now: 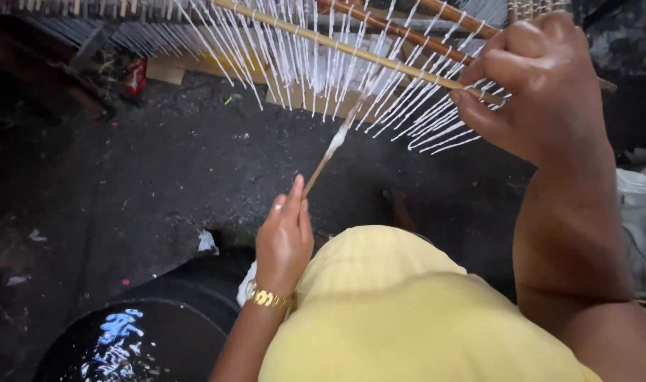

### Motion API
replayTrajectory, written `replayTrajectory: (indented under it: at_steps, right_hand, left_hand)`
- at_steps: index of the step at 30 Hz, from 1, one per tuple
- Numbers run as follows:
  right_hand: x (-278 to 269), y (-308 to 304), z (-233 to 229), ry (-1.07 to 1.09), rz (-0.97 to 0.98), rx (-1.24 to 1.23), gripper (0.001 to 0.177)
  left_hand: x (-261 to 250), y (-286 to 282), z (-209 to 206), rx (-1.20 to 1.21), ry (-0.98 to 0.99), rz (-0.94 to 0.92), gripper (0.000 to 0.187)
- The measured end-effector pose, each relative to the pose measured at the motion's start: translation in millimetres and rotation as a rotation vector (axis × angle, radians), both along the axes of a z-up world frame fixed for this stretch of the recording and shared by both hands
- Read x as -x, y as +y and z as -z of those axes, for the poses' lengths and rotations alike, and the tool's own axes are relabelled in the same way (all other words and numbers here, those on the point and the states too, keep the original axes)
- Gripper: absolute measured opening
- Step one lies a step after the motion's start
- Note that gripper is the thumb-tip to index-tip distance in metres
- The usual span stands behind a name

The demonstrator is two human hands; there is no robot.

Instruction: Dipping a wooden frame holding numerous candle wicks into a vat of molten wax to create hand-dipped candles, then placing the frame on a rack.

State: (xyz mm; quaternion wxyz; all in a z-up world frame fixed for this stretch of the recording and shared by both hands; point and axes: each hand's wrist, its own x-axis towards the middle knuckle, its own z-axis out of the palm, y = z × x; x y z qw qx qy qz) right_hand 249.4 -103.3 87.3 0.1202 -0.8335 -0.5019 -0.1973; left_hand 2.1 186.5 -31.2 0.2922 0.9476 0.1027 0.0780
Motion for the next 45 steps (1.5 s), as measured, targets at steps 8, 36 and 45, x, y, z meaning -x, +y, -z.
replayTrajectory:
  at_steps: [8, 36, 45]
  right_hand:
    - [1.6, -2.0, -9.1, -0.013, 0.061, 0.043, 0.027]
    - [-2.0, -17.3, -27.7, 0.357, 0.357, -0.018, 0.015]
    - [-128.4, -84.2, 59.1, 0.281, 0.346, -0.097, 0.020]
  left_hand:
    - [-34.5, -1.8, 68.5, -0.007, 0.367, -0.050, 0.050]
    - [17.0, 35.3, 113.3, 0.241, 0.709, 0.163, 0.048]
    - [-10.7, 85.8, 68.5, 0.441, 0.599, 0.091, 0.045]
